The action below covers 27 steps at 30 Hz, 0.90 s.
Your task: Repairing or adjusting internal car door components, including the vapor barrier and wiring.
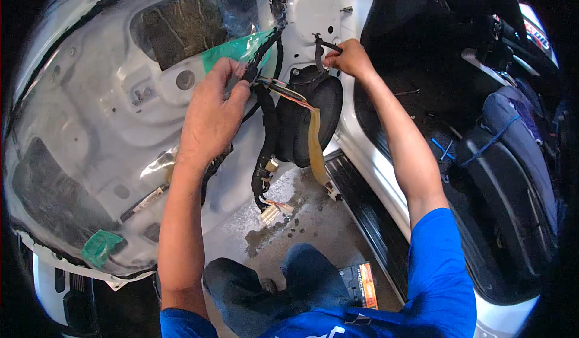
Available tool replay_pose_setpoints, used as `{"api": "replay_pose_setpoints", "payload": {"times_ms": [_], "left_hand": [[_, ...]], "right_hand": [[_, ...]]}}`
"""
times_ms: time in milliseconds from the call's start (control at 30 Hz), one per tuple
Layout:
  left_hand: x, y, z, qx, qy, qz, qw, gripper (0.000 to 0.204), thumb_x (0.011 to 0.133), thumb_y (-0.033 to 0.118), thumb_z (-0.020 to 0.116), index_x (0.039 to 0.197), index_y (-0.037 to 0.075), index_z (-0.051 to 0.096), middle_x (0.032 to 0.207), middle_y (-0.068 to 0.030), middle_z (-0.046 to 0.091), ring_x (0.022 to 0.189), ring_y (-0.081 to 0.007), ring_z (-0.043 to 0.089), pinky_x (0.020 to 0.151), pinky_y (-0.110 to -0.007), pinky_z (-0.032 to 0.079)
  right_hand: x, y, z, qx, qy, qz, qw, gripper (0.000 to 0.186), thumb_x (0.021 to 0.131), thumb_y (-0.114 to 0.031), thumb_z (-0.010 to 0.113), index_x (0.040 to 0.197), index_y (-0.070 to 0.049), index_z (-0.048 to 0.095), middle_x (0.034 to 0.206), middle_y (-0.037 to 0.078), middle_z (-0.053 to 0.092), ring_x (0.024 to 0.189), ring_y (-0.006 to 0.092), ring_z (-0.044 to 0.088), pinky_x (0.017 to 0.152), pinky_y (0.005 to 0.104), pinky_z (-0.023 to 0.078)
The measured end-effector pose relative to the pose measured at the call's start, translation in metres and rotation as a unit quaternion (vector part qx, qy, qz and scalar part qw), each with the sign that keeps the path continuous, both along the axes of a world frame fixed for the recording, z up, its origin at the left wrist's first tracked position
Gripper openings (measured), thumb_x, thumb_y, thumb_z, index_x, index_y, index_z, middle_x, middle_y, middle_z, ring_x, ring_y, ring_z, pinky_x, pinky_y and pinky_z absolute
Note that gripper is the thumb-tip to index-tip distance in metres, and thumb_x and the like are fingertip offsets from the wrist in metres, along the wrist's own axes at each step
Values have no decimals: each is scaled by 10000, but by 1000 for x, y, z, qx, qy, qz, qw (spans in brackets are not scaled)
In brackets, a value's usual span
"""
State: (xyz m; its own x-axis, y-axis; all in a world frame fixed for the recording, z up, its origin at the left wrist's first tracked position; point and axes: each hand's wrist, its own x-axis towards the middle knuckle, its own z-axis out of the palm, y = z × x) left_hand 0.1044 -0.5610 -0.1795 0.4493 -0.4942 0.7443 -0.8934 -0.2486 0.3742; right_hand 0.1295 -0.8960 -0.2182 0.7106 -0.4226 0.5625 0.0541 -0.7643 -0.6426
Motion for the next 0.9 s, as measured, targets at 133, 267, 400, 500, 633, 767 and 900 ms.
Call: {"api": "replay_pose_setpoints", "payload": {"times_ms": [133,267,400,500,633,767,900], "left_hand": [[-1,-3,3,6,29,-10,1000,209,827,149,503,941,-25,485,862,-233,562,850,-386,547,785,-389,418],[2,2,1,-4,31,-19,999,112,832,91,508,872,8,443,765,-7,427,753,-88,384,708,-234,352],[5,3,0,-13,16,-21,1000,117,832,90,510,874,4,443,765,-6,434,747,-85,382,697,-233,353],[4,5,1,-7,21,-13,1000,120,829,88,516,871,2,443,761,-3,435,739,-84,384,687,-231,351],[7,4,1,1,12,7,1000,229,821,172,513,953,-14,504,871,-217,580,828,-360,555,776,-386,428],[8,5,2,0,26,-10,1000,151,832,130,516,906,3,482,809,-85,506,767,-196,467,717,-295,386],[15,4,0,3,23,-37,999,83,847,77,515,864,17,460,774,35,427,730,-54,377,670,-206,339]], "right_hand": [[9,-7,12,-87,25,3,996,139,656,-106,762,722,-11,685,641,109,648,557,155,629,464,292,491],[10,9,-5,185,-21,42,982,179,699,-77,751,829,15,672,712,71,652,594,143,620,492,250,513],[1,16,-19,281,-78,67,954,149,683,-88,756,764,12,679,672,50,646,528,134,597,469,248,484],[2,14,-15,213,-50,29,975,146,675,-121,762,735,-7,693,636,59,646,532,133,604,471,265,474],[14,-8,-3,111,13,28,993,160,669,-154,772,733,-23,706,616,77,646,511,134,605,467,281,470],[14,-2,9,-43,76,-21,996,207,658,-167,794,739,-5,693,631,82,652,470,142,600,456,271,479],[7,6,-7,172,47,67,982,233,656,-151,817,716,17,667,590,47,616,482,99,567,465,223,468]]}}
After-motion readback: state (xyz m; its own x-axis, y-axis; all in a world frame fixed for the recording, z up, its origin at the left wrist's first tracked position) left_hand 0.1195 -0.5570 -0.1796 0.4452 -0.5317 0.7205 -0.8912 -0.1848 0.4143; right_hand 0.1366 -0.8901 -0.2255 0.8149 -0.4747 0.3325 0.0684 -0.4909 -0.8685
